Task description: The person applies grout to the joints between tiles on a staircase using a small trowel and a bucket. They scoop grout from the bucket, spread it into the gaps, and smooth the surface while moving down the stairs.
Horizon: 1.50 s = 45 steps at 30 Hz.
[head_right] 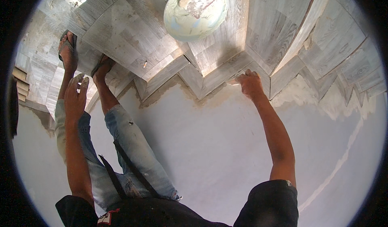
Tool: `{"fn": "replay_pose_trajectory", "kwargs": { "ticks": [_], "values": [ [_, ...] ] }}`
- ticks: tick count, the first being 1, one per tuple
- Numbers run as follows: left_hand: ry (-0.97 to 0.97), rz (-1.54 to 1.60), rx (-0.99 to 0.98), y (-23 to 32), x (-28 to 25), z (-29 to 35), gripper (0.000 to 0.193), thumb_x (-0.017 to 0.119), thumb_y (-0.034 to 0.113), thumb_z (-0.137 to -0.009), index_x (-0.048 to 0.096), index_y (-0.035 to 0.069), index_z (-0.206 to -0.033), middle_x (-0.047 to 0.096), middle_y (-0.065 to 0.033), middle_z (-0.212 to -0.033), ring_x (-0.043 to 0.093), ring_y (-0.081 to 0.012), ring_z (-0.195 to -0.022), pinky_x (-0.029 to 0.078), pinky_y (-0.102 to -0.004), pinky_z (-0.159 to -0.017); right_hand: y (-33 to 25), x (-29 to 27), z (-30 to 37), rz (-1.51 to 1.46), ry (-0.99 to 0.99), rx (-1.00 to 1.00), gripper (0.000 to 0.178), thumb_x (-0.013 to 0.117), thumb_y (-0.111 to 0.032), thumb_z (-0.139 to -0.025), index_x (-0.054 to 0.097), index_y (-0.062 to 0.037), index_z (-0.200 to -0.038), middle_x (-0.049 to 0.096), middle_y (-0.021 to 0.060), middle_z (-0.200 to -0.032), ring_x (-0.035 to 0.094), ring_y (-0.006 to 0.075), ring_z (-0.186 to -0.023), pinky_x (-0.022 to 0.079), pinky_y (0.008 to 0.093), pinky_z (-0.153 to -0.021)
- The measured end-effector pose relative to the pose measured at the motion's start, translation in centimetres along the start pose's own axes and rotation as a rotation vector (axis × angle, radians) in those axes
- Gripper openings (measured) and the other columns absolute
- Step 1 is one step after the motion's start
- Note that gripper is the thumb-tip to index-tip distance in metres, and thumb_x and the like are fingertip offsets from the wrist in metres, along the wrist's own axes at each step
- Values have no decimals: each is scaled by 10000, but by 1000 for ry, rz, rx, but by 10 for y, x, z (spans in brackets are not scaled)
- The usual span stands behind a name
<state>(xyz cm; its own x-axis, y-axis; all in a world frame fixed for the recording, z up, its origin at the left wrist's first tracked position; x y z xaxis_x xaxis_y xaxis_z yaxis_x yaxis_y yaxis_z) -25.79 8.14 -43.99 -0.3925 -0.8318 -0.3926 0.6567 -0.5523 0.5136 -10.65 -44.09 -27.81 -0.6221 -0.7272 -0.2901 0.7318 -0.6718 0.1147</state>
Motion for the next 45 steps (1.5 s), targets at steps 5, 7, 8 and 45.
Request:
{"fn": "replay_pose_trajectory", "kwargs": {
  "ticks": [5,7,8,45],
  "values": [
    [-1,-33,11,-3,2,-1,410,505,327,-950,581,-22,-1151,614,-165,-1046,591,-256,-853,474,-358,-753,-21,9,18,1,19,-113,287,611,-34,-714,677,-162,-962,663,-32,-947,534,209,-966,432,366,-857],
    [-10,-53,8,-2,2,-1,410,504,327,-950,582,-21,-1152,614,-165,-1046,591,-257,-857,474,-359,-753,-14,5,20,-53,-45,-87,297,598,-36,-725,674,-163,-982,656,-18,-964,538,218,-978,426,381,-872],
    [-3,-41,13,-2,3,-1,410,504,327,-950,582,-22,-1151,614,-166,-1046,590,-258,-858,474,-358,-754,-7,-1,22,-91,-77,-55,309,584,-37,-738,676,-168,-1002,650,-5,-974,539,225,-990,420,396,-884],
    [-8,-18,7,-2,1,-3,403,509,317,-947,587,-23,-1148,617,-164,-1052,593,-252,-863,475,-356,-750,-23,27,28,-77,103,-98,412,643,-34,-649,649,-146,-1046,646,16,-1065,537,249,-964,434,393,-797]
  ]
}}
Point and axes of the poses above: each hand's wrist, its own z-axis away from the middle knuckle, its own x-axis out of the palm, y = z × x, the point moved 10 cm from there along -z, towards the middle knuckle
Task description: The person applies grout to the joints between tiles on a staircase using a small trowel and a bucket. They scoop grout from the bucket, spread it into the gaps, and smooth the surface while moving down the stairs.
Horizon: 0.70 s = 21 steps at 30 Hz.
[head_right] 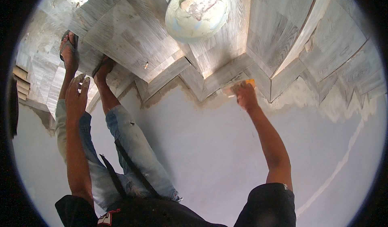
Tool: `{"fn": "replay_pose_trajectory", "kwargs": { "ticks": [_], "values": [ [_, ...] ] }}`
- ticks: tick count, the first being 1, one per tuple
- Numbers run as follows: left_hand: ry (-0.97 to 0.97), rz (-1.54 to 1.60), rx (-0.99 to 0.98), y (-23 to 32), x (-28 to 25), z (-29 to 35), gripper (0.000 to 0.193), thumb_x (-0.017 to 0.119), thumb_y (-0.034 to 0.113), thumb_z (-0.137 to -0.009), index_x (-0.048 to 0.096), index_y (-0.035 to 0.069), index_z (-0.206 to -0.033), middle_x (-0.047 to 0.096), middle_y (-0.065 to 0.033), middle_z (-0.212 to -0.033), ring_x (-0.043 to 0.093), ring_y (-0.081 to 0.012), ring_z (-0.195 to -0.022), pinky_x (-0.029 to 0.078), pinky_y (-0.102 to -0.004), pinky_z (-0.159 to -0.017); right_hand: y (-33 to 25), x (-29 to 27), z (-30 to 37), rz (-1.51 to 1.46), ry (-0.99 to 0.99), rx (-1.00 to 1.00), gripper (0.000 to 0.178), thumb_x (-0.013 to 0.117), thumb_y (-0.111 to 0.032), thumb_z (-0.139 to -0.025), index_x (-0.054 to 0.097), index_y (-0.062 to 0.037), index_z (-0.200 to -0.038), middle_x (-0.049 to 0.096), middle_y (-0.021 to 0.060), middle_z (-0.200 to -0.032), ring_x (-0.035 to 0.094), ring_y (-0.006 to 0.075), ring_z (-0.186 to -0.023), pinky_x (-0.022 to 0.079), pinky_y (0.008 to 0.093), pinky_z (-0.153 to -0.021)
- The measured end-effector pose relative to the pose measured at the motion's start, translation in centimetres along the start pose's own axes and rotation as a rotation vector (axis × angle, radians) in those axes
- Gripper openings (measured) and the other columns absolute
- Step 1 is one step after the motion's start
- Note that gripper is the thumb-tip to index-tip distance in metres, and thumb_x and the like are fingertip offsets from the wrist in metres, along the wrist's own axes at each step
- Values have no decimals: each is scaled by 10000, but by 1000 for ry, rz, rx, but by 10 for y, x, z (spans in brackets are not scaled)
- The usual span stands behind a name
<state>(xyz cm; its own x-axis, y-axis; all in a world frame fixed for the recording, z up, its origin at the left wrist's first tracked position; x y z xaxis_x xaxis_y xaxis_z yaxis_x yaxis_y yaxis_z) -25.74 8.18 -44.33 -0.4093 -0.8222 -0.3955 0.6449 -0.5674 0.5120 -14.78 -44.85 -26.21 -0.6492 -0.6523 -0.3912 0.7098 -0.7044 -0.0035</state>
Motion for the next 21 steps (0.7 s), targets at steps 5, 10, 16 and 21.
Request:
{"fn": "replay_pose_trajectory", "kwargs": {
  "ticks": [5,10,16,21],
  "values": [
    [-11,-2,-6,1,-1,3,406,508,318,-946,583,-23,-1153,617,-163,-1046,586,-252,-847,472,-358,-746,-34,-15,21,10,-68,-84,381,614,-42,-687,651,-135,-1054,645,17,-1073,535,244,-946,432,386,-786],
    [-9,15,38,4,2,2,406,511,315,-944,582,-27,-1151,616,-162,-1037,585,-250,-832,471,-359,-738,-14,-26,-2,0,36,23,318,603,-47,-700,660,-142,-998,649,4,-1043,548,236,-920,437,370,-789],
    [17,-5,10,0,3,3,394,518,305,-944,586,-25,-1148,616,-163,-1028,586,-250,-831,471,-356,-739,-36,-12,2,-49,-20,-31,259,569,-42,-714,669,-137,-933,661,-5,-949,563,236,-917,442,370,-795],
    [42,14,31,3,3,6,363,524,291,-930,583,-9,-1125,609,-150,-981,570,-275,-823,460,-377,-745,43,-35,4,186,-4,314,219,555,-64,-755,667,-118,-935,647,59,-907,564,256,-943,452,382,-812]
  ]
}}
Point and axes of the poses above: each hand's wrist, its own z-axis away from the middle knuckle, its own x-axis out of the palm, y = z × x, the point moved 10 cm from there along -z, towards the middle knuckle
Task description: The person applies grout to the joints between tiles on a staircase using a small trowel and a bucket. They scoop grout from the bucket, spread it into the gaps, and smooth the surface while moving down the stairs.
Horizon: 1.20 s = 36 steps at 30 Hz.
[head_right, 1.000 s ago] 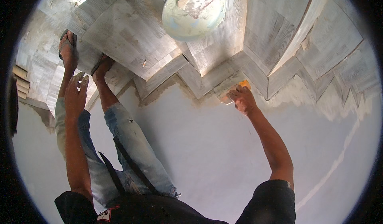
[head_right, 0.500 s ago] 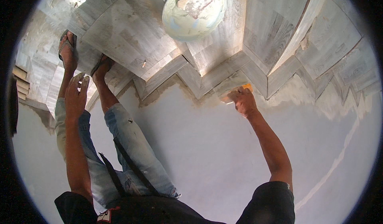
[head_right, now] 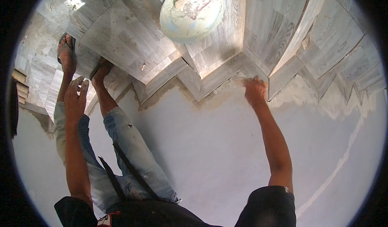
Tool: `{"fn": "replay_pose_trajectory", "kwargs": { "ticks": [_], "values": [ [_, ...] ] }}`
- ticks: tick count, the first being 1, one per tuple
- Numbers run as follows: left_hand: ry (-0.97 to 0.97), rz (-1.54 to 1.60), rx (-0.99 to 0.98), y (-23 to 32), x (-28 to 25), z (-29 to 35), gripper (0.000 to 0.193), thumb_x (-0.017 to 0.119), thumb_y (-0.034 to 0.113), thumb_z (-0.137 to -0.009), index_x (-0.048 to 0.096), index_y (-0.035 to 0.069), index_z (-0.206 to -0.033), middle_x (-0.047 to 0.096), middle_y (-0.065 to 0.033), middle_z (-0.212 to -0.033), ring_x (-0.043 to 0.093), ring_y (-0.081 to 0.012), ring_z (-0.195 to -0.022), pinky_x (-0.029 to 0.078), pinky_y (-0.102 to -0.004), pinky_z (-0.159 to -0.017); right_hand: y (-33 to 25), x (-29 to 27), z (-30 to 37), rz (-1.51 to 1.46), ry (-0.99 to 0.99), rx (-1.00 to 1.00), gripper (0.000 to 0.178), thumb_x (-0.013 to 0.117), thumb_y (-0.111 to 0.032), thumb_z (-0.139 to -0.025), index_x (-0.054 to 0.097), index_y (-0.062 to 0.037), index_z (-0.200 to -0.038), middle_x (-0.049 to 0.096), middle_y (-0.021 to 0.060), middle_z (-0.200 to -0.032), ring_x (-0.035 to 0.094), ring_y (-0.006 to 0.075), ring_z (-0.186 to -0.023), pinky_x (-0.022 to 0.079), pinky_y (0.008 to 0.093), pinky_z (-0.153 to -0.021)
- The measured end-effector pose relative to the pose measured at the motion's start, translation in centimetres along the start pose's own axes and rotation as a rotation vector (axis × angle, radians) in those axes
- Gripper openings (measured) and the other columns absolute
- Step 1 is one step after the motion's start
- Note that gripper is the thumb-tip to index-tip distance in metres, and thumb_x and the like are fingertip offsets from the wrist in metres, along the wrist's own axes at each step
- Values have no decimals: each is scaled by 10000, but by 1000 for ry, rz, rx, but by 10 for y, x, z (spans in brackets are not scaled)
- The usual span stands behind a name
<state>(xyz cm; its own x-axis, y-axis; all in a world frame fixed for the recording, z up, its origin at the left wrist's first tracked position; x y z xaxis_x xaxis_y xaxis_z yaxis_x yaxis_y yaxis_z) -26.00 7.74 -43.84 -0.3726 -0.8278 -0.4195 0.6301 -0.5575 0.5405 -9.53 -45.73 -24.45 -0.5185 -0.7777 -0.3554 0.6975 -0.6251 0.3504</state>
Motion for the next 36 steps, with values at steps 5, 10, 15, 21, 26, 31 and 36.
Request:
{"fn": "replay_pose_trajectory", "kwargs": {
  "ticks": [5,10,15,21,26,31,36],
  "values": [
    [8,18,-9,-4,2,0,346,528,289,-922,586,4,-1108,606,-141,-963,559,-285,-812,452,-385,-751,12,18,-27,95,-100,13,257,555,-56,-745,658,-113,-973,643,70,-952,555,274,-996,455,396,-830],
    [-7,1,-25,-10,5,-1,342,533,282,-919,583,4,-1113,605,-141,-969,556,-284,-814,452,-381,-758,-15,44,19,79,66,-129,277,563,-47,-740,639,-103,-1000,627,70,-994,541,289,-1034,466,402,-837],
    [7,-7,-8,1,3,1,342,532,276,-919,573,2,-1120,606,-139,-968,557,-285,-815,452,-382,-759,15,13,10,37,-39,59,273,539,-43,-746,644,-92,-993,635,72,-992,533,291,-1043,467,407,-847],
    [13,17,1,-4,4,-2,348,532,282,-921,568,-4,-1115,604,-143,-971,558,-285,-823,452,-389,-761,21,41,-23,173,-220,142,253,545,-54,-744,647,-104,-970,640,87,-997,543,301,-1050,468,406,-862],
    [9,-9,-10,-5,2,0,373,520,303,-929,564,-18,-1114,603,-158,-975,560,-298,-823,450,-397,-763,-47,27,-7,2,-202,-86,180,598,-76,-705,652,-104,-874,643,58,-967,560,263,-1048,479,376,-839],
    [-60,-33,-46,-9,4,-2,407,510,326,-948,575,-8,-1170,610,-165,-1049,587,-256,-889,474,-363,-767,-22,10,-9,-69,-116,-87,176,542,-69,-745,649,-97,-882,649,85,-937,567,291,-975,477,401,-822],
    [-51,-1,-32,-2,0,-4,393,515,314,-945,578,-9,-1161,612,-164,-1048,588,-261,-895,472,-363,-769,23,17,-40,49,-150,82,180,529,-49,-752,648,-103,-876,645,99,-933,565,297,-988,479,388,-830]
  ]
}}
Point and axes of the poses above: each hand's wrist, its own z-axis away from the middle knuckle, its own x-axis out of the palm, y = z × x, the point moved 10 cm from there along -z, towards the middle knuckle
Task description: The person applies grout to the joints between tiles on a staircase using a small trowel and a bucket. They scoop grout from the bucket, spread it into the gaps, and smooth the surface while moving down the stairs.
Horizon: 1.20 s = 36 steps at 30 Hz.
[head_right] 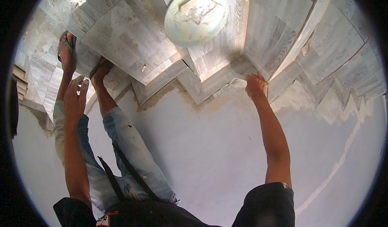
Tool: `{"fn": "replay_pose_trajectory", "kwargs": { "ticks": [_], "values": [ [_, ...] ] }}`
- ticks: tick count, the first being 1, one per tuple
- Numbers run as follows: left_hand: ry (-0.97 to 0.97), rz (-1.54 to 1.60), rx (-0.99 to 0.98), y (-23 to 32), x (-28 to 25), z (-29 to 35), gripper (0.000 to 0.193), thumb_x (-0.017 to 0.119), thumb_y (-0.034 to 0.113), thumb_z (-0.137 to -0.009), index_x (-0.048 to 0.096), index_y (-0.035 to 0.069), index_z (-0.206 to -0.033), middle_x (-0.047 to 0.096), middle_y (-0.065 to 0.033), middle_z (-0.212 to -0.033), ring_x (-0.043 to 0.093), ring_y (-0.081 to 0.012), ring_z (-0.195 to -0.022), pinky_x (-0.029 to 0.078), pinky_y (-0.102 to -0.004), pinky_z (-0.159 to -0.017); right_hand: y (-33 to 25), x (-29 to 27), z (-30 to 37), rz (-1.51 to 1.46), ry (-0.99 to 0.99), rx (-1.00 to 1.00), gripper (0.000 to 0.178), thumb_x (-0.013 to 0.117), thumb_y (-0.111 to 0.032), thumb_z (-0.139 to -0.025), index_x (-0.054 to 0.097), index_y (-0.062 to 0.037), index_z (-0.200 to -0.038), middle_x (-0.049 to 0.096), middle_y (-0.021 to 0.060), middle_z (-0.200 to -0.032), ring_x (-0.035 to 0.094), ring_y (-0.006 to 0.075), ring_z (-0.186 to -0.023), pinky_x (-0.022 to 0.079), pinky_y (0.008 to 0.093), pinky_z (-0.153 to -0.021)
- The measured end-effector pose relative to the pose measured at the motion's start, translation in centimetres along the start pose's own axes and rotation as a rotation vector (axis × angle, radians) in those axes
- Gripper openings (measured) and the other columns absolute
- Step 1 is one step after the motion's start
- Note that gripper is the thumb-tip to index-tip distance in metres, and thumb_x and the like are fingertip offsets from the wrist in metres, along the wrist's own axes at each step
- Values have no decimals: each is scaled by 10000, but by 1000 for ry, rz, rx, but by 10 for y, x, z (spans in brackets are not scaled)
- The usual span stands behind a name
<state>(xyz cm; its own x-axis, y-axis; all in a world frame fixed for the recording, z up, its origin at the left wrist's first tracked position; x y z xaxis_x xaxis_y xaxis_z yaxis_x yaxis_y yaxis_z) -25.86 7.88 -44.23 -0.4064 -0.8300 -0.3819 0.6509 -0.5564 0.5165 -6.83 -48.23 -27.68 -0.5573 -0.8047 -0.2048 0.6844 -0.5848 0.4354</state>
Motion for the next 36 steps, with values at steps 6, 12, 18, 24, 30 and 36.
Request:
{"fn": "replay_pose_trajectory", "kwargs": {
  "ticks": [6,12,18,24,30,36],
  "values": [
    [24,32,1,1,-2,2,370,517,285,-927,565,-21,-1129,599,-160,-991,559,-298,-828,453,-382,-766,-57,14,18,-8,-54,-177,240,551,-47,-736,687,-134,-913,650,55,-941,550,275,-1012,465,393,-860],
    [10,-2,-18,3,-4,3,385,509,300,-948,575,-14,-1161,610,-171,-1056,586,-269,-900,473,-365,-774,-23,-8,13,-62,-19,-101,231,540,-42,-745,688,-120,-903,655,75,-897,554,283,-991,456,394,-861],
    [9,10,-4,0,-3,0,373,509,296,-949,582,-12,-1147,610,-170,-1060,585,-275,-910,473,-371,-794,-4,22,-12,6,-69,-104,210,548,-52,-759,679,-125,-907,657,70,-900,556,281,-993,437,401,-867],
    [12,-8,-3,2,-2,2,366,511,295,-950,585,-9,-1140,611,-166,-1052,588,-274,-898,476,-362,-790,-37,1,16,-143,-42,-387,286,601,-46,-738,683,-156,-989,651,6,-985,538,227,-981,420,406,-872],
    [9,-2,13,1,3,-1,379,515,302,-941,580,-13,-1141,609,-171,-1042,587,-284,-862,473,-367,-765,-42,6,17,-61,137,-391,269,616,-34,-711,674,-148,-948,658,-8,-975,542,214,-958,422,387,-865],
    [18,-30,26,4,4,2,369,512,297,-948,589,-10,-1138,617,-170,-1041,597,-270,-871,481,-364,-745,-15,-13,18,-184,90,-324,249,606,-41,-718,672,-138,-937,656,3,-936,549,232,-937,434,400,-836]
  ]
}}
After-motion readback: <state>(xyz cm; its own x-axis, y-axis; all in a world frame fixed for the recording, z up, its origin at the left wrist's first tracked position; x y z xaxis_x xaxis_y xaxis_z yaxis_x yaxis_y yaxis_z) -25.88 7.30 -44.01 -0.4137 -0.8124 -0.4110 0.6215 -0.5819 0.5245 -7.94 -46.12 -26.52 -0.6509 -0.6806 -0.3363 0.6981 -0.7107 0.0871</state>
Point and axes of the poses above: each hand's wrist, its own z-axis away from the middle knuckle, its own x-axis out of the palm, y = z × x, the point moved 10 cm from there along -z, towards the middle knuckle
